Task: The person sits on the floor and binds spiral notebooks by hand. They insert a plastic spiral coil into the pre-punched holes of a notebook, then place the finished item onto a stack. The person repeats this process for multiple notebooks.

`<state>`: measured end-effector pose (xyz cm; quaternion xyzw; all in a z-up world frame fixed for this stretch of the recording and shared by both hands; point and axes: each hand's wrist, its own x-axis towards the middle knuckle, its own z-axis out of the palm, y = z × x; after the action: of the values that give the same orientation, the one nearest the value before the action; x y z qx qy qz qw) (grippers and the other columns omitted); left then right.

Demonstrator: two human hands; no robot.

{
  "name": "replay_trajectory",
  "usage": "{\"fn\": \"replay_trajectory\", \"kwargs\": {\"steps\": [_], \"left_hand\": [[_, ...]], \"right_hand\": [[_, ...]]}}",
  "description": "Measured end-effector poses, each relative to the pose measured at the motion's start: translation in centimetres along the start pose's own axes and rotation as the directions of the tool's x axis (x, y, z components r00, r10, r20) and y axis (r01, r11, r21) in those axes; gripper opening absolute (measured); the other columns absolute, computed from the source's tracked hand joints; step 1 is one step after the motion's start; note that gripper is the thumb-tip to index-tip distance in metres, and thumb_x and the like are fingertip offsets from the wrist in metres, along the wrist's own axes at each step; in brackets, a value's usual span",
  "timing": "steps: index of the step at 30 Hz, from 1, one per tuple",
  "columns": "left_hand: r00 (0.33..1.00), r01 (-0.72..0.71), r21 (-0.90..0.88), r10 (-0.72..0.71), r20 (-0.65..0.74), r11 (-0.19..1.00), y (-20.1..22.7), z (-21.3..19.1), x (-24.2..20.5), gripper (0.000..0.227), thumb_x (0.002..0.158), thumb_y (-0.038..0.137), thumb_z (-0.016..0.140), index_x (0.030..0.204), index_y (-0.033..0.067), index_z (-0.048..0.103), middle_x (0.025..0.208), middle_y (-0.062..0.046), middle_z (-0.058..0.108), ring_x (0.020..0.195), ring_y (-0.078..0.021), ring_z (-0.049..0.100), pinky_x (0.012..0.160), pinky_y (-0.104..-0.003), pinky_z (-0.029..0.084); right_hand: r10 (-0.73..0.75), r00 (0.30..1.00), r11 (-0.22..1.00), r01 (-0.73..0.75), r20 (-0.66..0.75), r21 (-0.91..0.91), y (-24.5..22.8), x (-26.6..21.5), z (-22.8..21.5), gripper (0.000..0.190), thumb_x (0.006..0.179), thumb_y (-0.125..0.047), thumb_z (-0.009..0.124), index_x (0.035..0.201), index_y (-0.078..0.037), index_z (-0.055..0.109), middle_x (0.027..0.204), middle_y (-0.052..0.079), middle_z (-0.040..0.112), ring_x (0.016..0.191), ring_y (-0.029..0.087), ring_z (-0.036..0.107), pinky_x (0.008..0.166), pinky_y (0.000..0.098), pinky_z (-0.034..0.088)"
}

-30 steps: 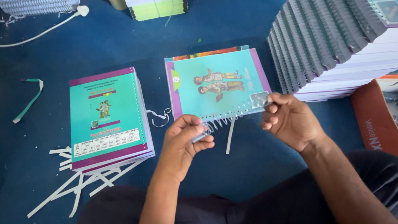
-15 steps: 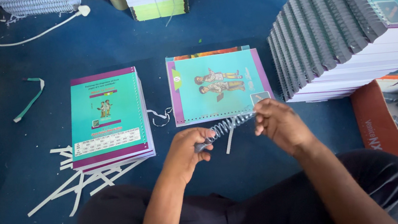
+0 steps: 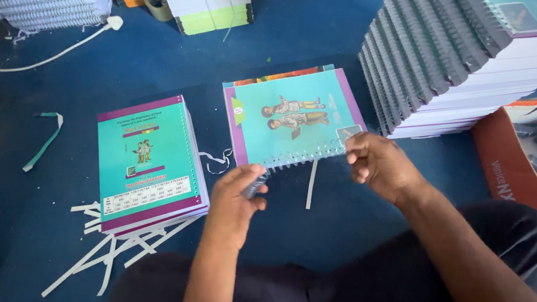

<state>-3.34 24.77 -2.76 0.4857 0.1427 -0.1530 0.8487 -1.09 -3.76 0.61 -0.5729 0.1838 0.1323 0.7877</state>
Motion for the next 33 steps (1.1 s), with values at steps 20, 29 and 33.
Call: {"fn": "replay_trajectory", "kwargs": {"steps": [20,29,33], "left_hand": [[0.881,-0.332,-0.283,0.189,-0.433,0.9,11.3,-18.1,-4.2,0.011,0.092,0.018,0.06,0.094,0.0081,0.061,0.102,-0.006,0.064,0.099,-0.0217,0.061,0.098,-0.047,0.042],[0.788,-0.425,-0.384,0.125,-0.603,0.82,15.9,-24.6,-6.5,0.013,0.102,0.019,0.046,0.103,0.0104,0.057,0.095,-0.001,0.061,0.101,-0.0158,0.057,0.104,-0.045,0.039],[0.724,-0.464,-0.42,0.061,-0.687,0.78,16.3,-25.9,-6.6,0.015,0.104,0.018,0.045,0.103,0.0104,0.058,0.094,0.0,0.06,0.1,-0.0141,0.057,0.104,-0.045,0.039]], "right_hand": [[-0.018,0.945,0.829,0.197,-0.328,0.523,-2.8,4.4,-5.2,0.019,0.092,-0.017,0.058,0.075,-0.014,0.05,0.06,-0.003,0.045,0.044,0.009,0.031,0.049,0.0274,0.028],[-0.058,0.936,0.807,0.248,-0.346,0.536,-4.2,5.6,-6.7,0.021,0.095,-0.016,0.054,0.074,-0.015,0.049,0.06,-0.003,0.045,0.045,0.008,0.029,0.052,0.0264,0.029],[-0.042,0.934,0.797,0.245,-0.355,0.552,-4.4,6.3,-7.7,0.02,0.095,-0.015,0.052,0.075,-0.014,0.049,0.059,-0.003,0.044,0.045,0.008,0.029,0.052,0.0261,0.03]]}}
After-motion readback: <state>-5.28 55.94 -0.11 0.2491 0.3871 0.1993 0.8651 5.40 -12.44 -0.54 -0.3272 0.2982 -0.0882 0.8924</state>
